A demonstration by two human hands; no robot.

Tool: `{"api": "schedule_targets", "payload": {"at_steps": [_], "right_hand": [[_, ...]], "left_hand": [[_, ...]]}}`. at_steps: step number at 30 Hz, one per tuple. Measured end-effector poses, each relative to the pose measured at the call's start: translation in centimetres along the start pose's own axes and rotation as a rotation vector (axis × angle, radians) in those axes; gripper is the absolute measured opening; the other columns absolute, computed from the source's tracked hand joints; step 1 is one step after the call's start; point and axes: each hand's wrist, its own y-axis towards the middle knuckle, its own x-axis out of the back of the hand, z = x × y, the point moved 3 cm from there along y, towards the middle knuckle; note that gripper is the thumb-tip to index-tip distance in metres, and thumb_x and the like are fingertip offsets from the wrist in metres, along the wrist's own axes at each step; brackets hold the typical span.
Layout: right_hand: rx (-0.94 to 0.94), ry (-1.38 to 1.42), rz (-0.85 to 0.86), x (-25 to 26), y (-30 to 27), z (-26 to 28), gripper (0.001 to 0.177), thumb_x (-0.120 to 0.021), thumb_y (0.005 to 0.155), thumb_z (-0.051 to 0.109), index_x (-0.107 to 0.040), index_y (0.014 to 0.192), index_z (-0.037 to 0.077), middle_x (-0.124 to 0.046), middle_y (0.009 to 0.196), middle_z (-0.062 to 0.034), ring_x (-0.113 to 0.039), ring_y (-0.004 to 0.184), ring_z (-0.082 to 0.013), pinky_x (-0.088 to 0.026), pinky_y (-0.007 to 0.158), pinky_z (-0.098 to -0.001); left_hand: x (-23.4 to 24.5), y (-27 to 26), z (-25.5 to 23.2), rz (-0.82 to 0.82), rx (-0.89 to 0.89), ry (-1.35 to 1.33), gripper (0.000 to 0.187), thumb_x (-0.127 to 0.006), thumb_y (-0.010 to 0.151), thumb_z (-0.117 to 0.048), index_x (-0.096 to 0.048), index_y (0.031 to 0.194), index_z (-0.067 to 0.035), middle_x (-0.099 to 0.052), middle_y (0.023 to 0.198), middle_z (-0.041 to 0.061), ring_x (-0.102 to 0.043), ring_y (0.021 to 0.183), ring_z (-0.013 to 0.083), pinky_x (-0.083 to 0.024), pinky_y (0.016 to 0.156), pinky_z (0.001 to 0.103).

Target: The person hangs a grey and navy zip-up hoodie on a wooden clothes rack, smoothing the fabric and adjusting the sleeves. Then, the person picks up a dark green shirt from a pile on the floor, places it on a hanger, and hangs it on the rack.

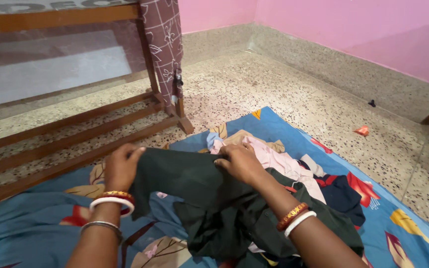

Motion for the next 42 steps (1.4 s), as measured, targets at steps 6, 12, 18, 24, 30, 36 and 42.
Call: {"api": "schedule_targets", "payload": {"at_steps": [6,12,18,24,30,36,42], "right_hand": [[-0.023,-0.025,-0.058,-1.5,-0.6,-2.1,0.026,-0.072,0.085,0.029,-0.073,0.104,0.011,-0.072,0.108,-0.0121,-0.063,0.111,-0.0328,-0.040,0.100,-0.0518],[-0.163,-0.020,-0.040,-1.2,-1.8,-6.6,0.026,-0.070,0.087,0.032,-0.076,0.104,0.013,-0.073,0.111,-0.0135,-0.067,0.107,-0.0337,-0.049,0.094,-0.0460],[-0.404,-0.084,0.084,-0.5,-4.2,-12.7,0.030,-0.068,0.088,0.038,-0.076,0.108,0.017,-0.075,0.111,-0.0126,-0.070,0.108,-0.0305,-0.052,0.094,-0.0454],[-0.596,-0.189,0.170,0.4,-7.6,-18.4,0.035,-0.068,0.089,0.040,-0.073,0.116,0.018,-0.073,0.119,-0.0106,-0.066,0.117,-0.0301,-0.051,0.099,-0.0467],[-0.857,-0.189,0.273,-0.9,-11.8,-26.3,0.047,-0.070,0.089,0.042,-0.067,0.129,0.018,-0.067,0.133,-0.0092,-0.063,0.125,-0.0297,-0.051,0.103,-0.0475],[-0.807,-0.067,0.378,-5.1,-15.4,-33.9,0.065,-0.069,0.089,0.055,-0.066,0.126,0.001,-0.067,0.129,-0.0200,-0.065,0.120,-0.0342,-0.052,0.100,-0.0448],[-0.783,0.026,0.521,-7.7,-16.5,-35.1,0.076,-0.079,0.077,0.061,-0.073,0.093,-0.012,-0.076,0.092,-0.0241,-0.073,0.084,-0.0334,-0.056,0.078,-0.0419]], "left_hand": [[0.0,-1.1,1.1,-0.119,0.031,0.212,0.030,-0.073,0.095,-0.033,-0.076,0.107,-0.006,-0.072,0.106,0.022,-0.067,0.099,0.0421,-0.052,0.085,0.049],[-3.4,-2.1,-0.1,0.041,-0.067,0.243,0.023,-0.072,0.090,-0.027,-0.075,0.104,-0.009,-0.070,0.105,0.020,-0.067,0.098,0.0401,-0.053,0.087,0.049],[-9.7,-3.9,-4.6,0.223,-0.182,0.197,0.025,-0.072,0.090,-0.031,-0.075,0.100,-0.009,-0.070,0.104,0.018,-0.065,0.100,0.0406,-0.052,0.087,0.050],[-15.6,-7.2,-9.2,0.421,-0.304,0.201,0.033,-0.073,0.087,-0.040,-0.074,0.105,-0.012,-0.069,0.109,0.012,-0.062,0.110,0.0355,-0.048,0.095,0.048],[-19.2,-9.6,-11.7,0.553,-0.368,0.240,0.057,-0.077,0.082,-0.046,-0.064,0.125,-0.011,-0.064,0.122,0.012,-0.057,0.118,0.0348,-0.046,0.100,0.047],[-20.7,-10.0,-10.8,0.669,-0.290,0.361,0.077,-0.083,0.078,-0.038,-0.049,0.143,-0.014,-0.057,0.137,0.012,-0.053,0.126,0.0355,-0.045,0.106,0.045],[-21.5,-10.0,-10.4,0.697,-0.239,0.405,0.076,-0.081,0.082,-0.035,-0.045,0.147,-0.019,-0.056,0.138,0.011,-0.052,0.129,0.0346,-0.043,0.108,0.047]]}}
